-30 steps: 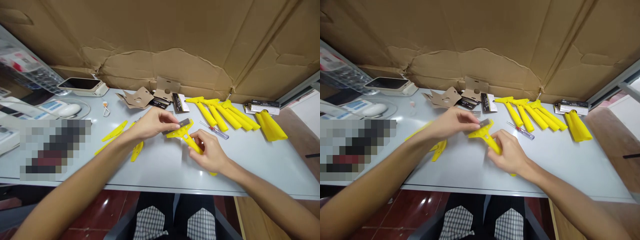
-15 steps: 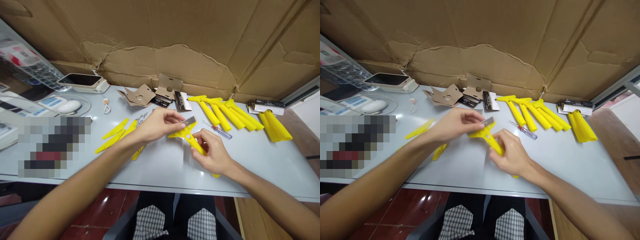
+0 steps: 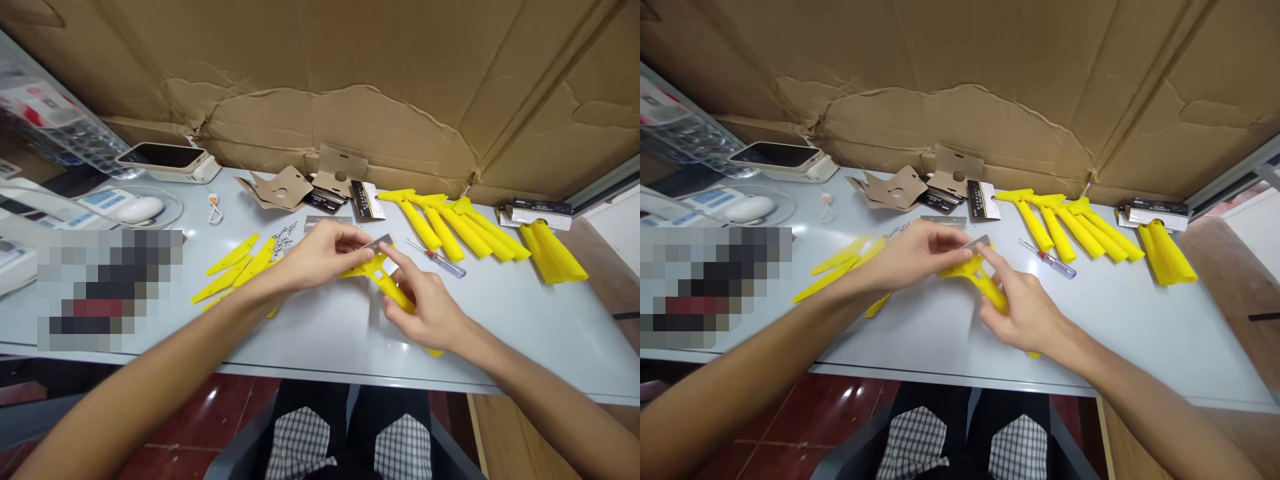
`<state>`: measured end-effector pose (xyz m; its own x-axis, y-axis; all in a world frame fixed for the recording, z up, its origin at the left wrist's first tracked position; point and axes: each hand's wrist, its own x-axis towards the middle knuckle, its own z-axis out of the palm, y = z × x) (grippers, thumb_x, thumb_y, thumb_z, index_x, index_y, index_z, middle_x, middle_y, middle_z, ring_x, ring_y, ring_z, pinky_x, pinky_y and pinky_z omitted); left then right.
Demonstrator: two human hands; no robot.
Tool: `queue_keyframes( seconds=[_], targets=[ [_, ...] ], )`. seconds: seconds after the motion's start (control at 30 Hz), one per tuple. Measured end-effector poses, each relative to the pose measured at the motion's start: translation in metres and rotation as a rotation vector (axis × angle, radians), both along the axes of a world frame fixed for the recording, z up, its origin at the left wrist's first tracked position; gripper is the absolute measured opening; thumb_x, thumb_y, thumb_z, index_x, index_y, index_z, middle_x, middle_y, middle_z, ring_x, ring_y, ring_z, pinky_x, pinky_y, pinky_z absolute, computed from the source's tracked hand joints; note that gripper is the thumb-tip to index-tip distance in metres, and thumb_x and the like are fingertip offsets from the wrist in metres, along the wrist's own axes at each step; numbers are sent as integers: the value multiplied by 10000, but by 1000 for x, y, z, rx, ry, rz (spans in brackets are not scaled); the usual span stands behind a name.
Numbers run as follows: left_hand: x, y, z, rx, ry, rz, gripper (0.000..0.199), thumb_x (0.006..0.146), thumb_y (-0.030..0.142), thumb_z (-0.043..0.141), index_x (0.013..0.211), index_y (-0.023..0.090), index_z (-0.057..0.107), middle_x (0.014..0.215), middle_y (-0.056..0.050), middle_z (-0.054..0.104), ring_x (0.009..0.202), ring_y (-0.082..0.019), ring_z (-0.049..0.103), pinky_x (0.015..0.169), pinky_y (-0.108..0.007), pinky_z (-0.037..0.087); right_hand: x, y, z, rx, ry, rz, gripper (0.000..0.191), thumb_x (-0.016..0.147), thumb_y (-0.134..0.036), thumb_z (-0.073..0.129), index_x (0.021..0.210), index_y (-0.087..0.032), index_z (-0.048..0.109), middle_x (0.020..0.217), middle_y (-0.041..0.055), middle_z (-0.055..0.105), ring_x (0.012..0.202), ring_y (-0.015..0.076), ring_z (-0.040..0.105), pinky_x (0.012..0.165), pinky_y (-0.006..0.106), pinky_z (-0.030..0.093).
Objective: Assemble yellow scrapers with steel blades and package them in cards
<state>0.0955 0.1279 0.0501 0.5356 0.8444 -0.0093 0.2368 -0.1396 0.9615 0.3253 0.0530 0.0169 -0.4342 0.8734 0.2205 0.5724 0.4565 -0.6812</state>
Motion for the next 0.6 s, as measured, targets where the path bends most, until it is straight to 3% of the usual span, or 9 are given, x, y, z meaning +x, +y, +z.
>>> queue_keyframes(
  seconds=[0.13, 0.27, 0.6],
  targets=[
    [0, 0, 2, -95, -5, 16, 207, 923, 341, 759, 1002, 169, 842, 1013, -84, 832, 851, -180, 721, 734, -287, 550, 1, 0, 5, 39, -62, -2, 818, 883, -252, 537, 1681, -153, 393, 624, -101, 509, 495, 138, 469, 560, 313, 437],
    [-3, 3, 6, -125, 41, 9, 224, 938, 304, 676, 1000, 202, 867, 993, -57, 837, 822, -172, 708, 702, -277, 529, 1, -2, 7, 58, -77, -33, 803, 874, -279, 534, 1657, -122, 441, 596, -99, 516, 475, 138, 434, 550, 317, 442],
    [-15, 11, 8, -16, 119, -23, 199, 823, 264, 777, 985, 196, 870, 881, -46, 822, 755, -167, 690, 715, -289, 551, 3, 1, 3, 101, -128, -32, 772, 886, -284, 528, 1639, -128, 473, 624, -80, 523, 498, 149, 461, 570, 322, 450]
  ],
)
